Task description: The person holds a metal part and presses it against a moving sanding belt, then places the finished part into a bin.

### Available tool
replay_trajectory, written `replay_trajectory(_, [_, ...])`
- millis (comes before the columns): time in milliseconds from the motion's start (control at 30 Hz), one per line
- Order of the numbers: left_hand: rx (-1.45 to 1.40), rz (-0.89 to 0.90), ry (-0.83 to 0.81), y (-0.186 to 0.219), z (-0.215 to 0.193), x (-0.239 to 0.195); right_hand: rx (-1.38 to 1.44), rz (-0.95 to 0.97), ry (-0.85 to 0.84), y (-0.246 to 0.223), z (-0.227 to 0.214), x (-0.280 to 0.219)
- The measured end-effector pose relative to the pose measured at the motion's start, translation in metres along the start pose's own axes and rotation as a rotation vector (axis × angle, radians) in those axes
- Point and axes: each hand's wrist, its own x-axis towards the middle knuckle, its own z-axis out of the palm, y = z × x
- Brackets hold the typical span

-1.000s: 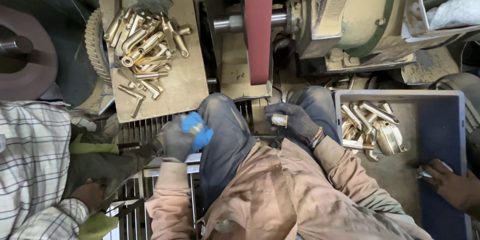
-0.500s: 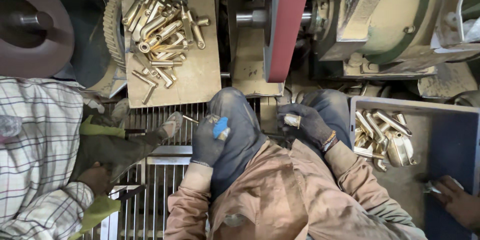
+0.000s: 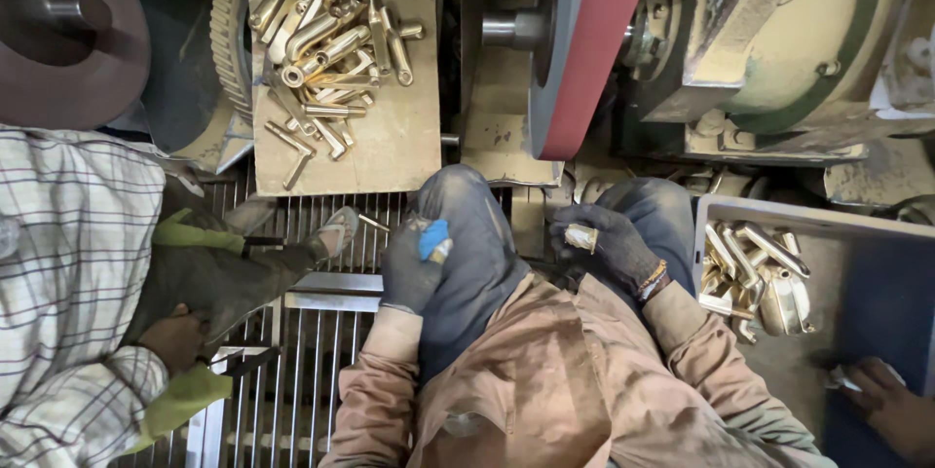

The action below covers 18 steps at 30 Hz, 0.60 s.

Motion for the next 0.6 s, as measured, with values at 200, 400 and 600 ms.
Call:
replay_trajectory(200, [-0.367,-0.351,0.019,-0.071,0.000,0.009,-0.173,-0.051,-0.005,-0.005,0.003,-0.001])
replay_trajectory(400, [-0.072,-0.482,0.299,-0.164,-0.024,0.040,-0.256,-0.102,-0.059,-0.003,0.001,0.004])
replay_trajectory(600, [0.050,-0.397,0.433,-0.266,-0.045,0.083,-0.173,0.020,0.044,-0.002,0.000,0.010])
